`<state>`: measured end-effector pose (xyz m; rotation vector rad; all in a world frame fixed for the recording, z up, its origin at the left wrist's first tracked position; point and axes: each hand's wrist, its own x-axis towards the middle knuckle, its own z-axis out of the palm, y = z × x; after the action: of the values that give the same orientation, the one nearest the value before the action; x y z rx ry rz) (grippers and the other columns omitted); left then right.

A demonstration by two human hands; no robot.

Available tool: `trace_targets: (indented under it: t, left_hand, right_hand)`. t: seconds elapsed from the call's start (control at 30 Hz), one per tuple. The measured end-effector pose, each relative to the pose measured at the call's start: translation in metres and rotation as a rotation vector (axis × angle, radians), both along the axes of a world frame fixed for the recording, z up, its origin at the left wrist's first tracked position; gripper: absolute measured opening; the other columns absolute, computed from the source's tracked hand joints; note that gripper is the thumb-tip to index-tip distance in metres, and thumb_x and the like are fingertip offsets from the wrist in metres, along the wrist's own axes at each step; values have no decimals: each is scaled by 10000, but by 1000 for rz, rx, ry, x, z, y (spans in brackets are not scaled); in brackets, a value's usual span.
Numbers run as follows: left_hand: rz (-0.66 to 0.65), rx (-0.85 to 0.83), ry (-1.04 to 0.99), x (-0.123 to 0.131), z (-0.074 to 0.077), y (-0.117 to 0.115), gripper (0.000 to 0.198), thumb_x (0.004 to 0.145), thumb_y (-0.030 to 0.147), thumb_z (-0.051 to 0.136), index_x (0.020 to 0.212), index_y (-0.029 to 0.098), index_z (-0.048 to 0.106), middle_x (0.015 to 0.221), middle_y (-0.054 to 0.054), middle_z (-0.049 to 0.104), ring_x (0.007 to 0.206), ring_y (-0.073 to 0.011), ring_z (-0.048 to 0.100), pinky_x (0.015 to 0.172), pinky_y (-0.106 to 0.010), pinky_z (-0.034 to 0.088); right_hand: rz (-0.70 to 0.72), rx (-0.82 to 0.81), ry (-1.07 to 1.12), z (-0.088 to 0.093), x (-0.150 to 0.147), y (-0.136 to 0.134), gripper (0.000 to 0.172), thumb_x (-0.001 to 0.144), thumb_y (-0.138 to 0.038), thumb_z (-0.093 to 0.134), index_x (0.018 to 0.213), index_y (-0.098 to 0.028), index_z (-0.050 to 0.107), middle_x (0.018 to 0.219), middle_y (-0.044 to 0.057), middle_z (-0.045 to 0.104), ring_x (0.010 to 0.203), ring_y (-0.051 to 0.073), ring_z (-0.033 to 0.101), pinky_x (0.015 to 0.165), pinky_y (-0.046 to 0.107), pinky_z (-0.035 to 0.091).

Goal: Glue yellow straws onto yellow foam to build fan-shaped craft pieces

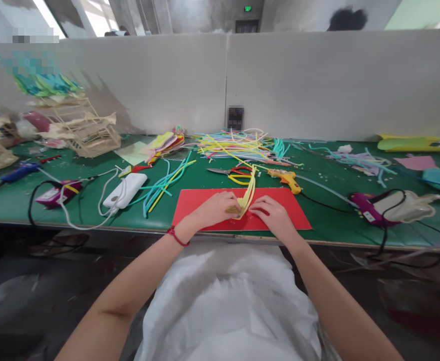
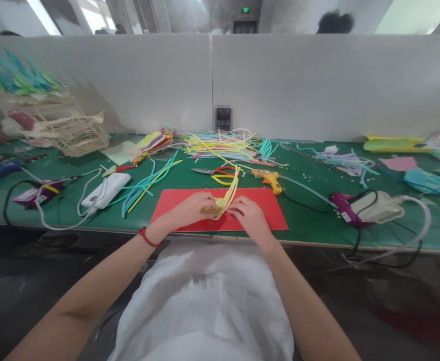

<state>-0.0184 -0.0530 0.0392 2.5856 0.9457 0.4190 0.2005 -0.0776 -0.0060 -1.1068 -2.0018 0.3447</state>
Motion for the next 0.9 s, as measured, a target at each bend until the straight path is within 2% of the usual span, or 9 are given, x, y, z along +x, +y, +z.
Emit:
trace_targets:
  t: [0.13,0.43,0.9]
  left_hand:
    - [25,3,38,1,-9,-1,225,796,328,648,978,198,633,1036,-53,601,974,-210,554,856,-329,425]
    - [8,28,23,-1,-12,-2,162,807,295,635,936,198,646,1008,-51,611,954,-196,564,854,-315,429]
    - [13,4,14,0,-9,-3,106,829,258,596,895,193,648,992,-50,626,953,-192,566,865,-323,431]
  right_hand:
    - [22,-39,-5,0,11,13,188,889,-327,520,890,-248,691,929,42,609,888,187,607,851,338,494]
    - [103,-81,-41,2,15,31,246,903,-280,464,818,-255,694,973,46,610,929,184,604,892,365,503]
    - [-4,-63,-116,-1,12,36,205,890,-306,505,789,-245,673,911,39,641,925,200,587,860,361,473]
